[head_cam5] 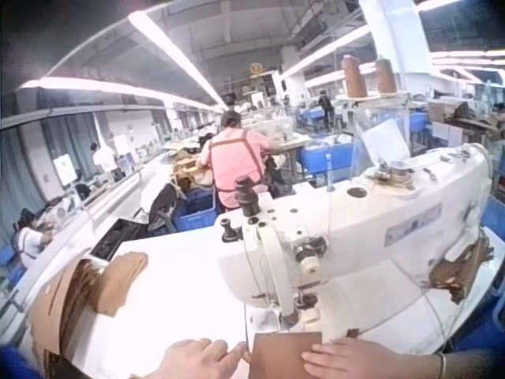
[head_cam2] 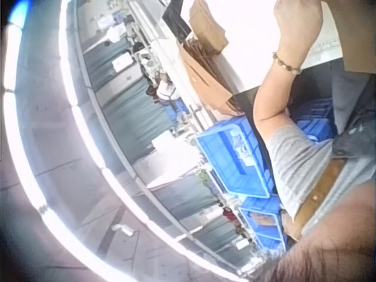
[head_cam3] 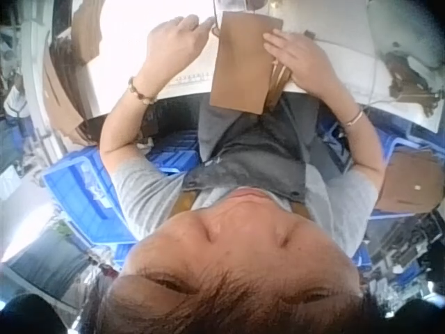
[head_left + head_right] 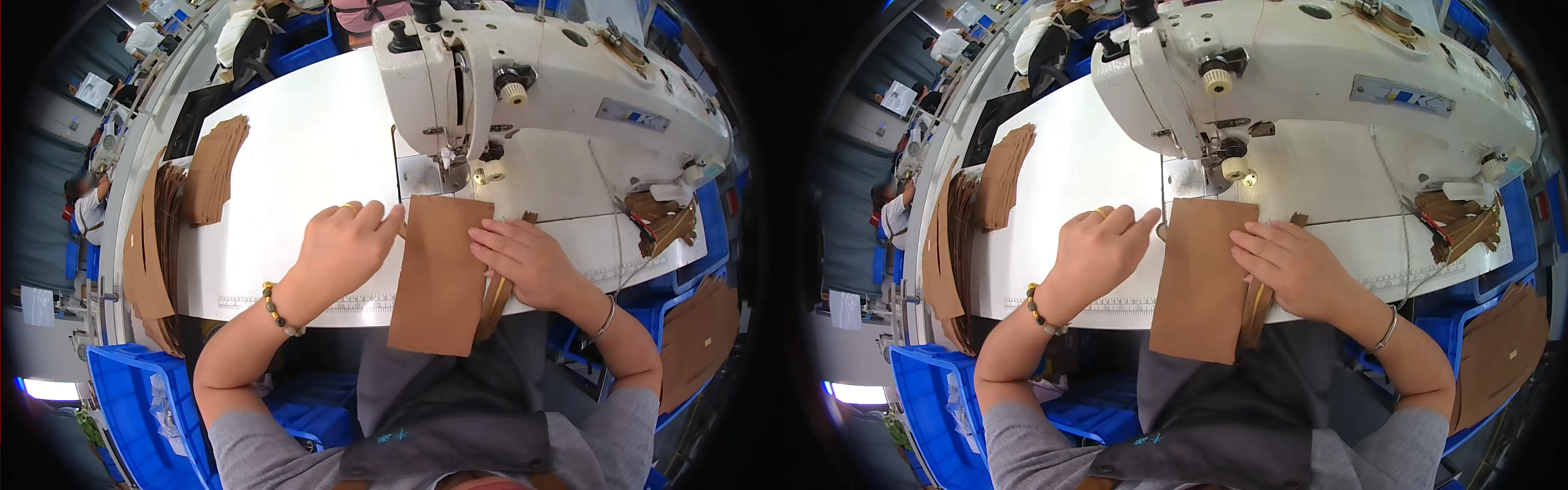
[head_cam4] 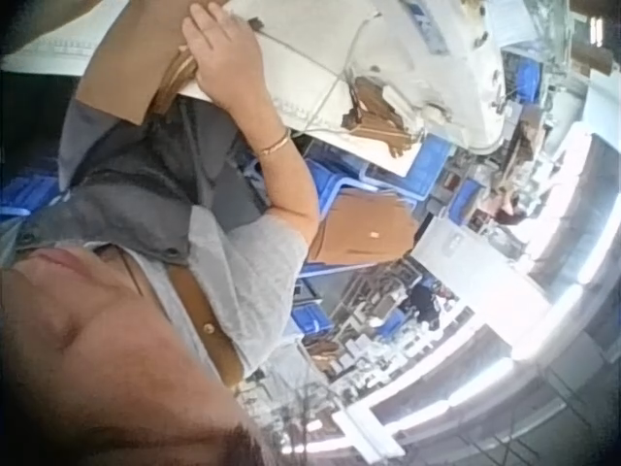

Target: Sewing a zipper and panels for a leather bag using an industrial sewing machine.

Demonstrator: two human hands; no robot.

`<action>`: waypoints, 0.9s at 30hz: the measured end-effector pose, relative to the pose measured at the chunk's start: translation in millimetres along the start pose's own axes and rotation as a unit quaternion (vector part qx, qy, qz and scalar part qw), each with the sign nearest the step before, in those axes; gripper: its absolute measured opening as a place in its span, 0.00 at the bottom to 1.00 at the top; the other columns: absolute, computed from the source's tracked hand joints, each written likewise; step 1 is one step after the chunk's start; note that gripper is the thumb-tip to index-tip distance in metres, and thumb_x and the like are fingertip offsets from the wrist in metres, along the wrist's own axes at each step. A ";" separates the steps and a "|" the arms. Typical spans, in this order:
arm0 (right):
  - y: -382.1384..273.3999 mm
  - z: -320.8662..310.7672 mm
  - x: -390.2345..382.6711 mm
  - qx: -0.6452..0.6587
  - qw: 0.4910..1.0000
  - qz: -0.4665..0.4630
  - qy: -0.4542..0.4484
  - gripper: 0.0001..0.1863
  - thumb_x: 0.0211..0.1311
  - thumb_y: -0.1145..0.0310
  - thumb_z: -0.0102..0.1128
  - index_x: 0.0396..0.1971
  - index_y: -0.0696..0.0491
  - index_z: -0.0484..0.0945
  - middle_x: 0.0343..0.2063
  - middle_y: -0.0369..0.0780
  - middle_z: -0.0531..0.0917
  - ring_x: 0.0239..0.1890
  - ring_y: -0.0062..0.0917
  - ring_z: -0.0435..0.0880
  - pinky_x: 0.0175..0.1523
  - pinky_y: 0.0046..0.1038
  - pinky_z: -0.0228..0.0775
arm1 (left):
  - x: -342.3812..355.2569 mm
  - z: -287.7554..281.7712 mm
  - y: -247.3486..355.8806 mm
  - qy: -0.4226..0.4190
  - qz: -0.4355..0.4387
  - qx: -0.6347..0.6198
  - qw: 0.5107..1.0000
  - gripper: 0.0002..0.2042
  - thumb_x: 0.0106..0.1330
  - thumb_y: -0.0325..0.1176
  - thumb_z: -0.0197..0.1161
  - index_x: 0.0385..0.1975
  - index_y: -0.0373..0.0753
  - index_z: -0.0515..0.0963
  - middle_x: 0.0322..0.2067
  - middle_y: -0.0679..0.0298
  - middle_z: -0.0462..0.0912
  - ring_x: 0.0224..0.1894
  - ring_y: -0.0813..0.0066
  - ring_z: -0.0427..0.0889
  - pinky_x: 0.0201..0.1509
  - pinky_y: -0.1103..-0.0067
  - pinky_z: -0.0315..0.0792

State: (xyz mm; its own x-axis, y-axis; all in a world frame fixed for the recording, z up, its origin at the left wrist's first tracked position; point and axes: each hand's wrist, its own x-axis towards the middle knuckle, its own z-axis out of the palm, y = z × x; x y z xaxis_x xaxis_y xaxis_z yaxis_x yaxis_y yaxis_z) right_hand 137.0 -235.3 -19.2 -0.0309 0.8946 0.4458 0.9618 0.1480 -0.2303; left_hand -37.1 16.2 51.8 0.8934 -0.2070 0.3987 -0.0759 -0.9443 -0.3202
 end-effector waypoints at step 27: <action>31.6 -10.7 51.2 -0.054 0.993 -0.068 -0.082 0.09 0.62 0.65 0.68 0.37 0.53 0.81 0.47 0.38 0.85 0.51 0.33 0.84 0.51 0.35 0.79 | 13.5 73.7 -27.5 0.016 -0.166 -0.233 0.958 0.20 0.62 0.43 0.76 0.50 0.40 0.86 0.52 0.61 0.87 0.58 0.55 0.82 0.62 0.65 0.75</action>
State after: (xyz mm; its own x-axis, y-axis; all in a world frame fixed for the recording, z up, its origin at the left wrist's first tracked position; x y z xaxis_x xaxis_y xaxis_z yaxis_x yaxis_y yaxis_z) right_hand 168.8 -189.4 5.6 -0.1985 0.9271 0.3179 0.9689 0.2345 -0.0788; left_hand 9.7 58.2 2.7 0.8892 0.1232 0.4406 0.0133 -0.9696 0.2444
